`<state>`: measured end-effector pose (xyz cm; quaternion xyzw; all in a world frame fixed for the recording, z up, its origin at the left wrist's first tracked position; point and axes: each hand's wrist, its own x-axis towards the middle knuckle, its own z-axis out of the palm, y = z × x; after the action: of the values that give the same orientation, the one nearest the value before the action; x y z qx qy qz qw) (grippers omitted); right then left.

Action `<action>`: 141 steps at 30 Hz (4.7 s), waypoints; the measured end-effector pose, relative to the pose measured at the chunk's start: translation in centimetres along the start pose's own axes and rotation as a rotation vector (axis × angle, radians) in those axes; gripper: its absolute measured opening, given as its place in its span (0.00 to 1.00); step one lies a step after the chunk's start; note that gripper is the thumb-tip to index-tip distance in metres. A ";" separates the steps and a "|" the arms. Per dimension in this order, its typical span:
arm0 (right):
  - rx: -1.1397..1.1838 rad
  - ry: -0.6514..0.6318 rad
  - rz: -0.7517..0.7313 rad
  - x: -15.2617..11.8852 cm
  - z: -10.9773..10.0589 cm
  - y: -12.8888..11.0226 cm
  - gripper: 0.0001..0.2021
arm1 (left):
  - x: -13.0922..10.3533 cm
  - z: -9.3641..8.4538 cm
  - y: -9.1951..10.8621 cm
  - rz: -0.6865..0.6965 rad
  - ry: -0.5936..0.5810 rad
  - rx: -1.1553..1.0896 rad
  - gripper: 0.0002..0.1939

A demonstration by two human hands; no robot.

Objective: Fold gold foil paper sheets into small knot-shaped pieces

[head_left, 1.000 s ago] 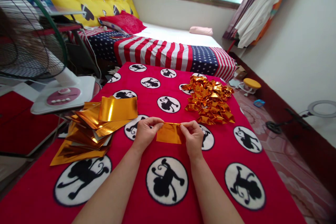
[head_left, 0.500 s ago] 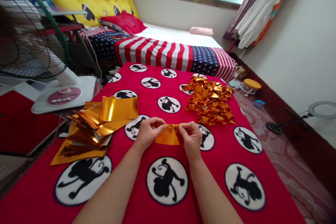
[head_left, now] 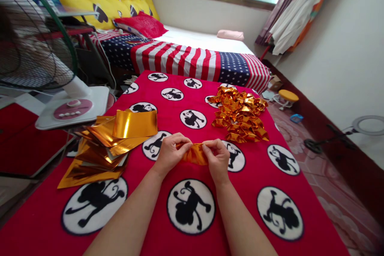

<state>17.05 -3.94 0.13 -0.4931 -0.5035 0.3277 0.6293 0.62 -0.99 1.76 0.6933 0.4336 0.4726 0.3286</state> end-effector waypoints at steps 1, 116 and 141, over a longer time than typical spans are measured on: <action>0.006 0.006 -0.007 0.0 0.0 0.0 0.06 | 0.0 -0.1 0.0 -0.017 0.006 -0.006 0.08; -0.817 -0.393 -0.278 -0.4 2.1 -0.8 0.22 | 0.2 0.2 -3.0 -0.030 -0.050 0.548 0.03; -1.262 -0.528 -0.187 -3.0 -1.6 0.7 0.33 | -1.0 3.7 0.2 0.162 -0.346 0.316 0.20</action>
<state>17.83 -6.95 -1.54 -0.6233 -0.7746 0.0257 0.1039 3.98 -2.15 0.32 0.8391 0.3827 0.2978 0.2464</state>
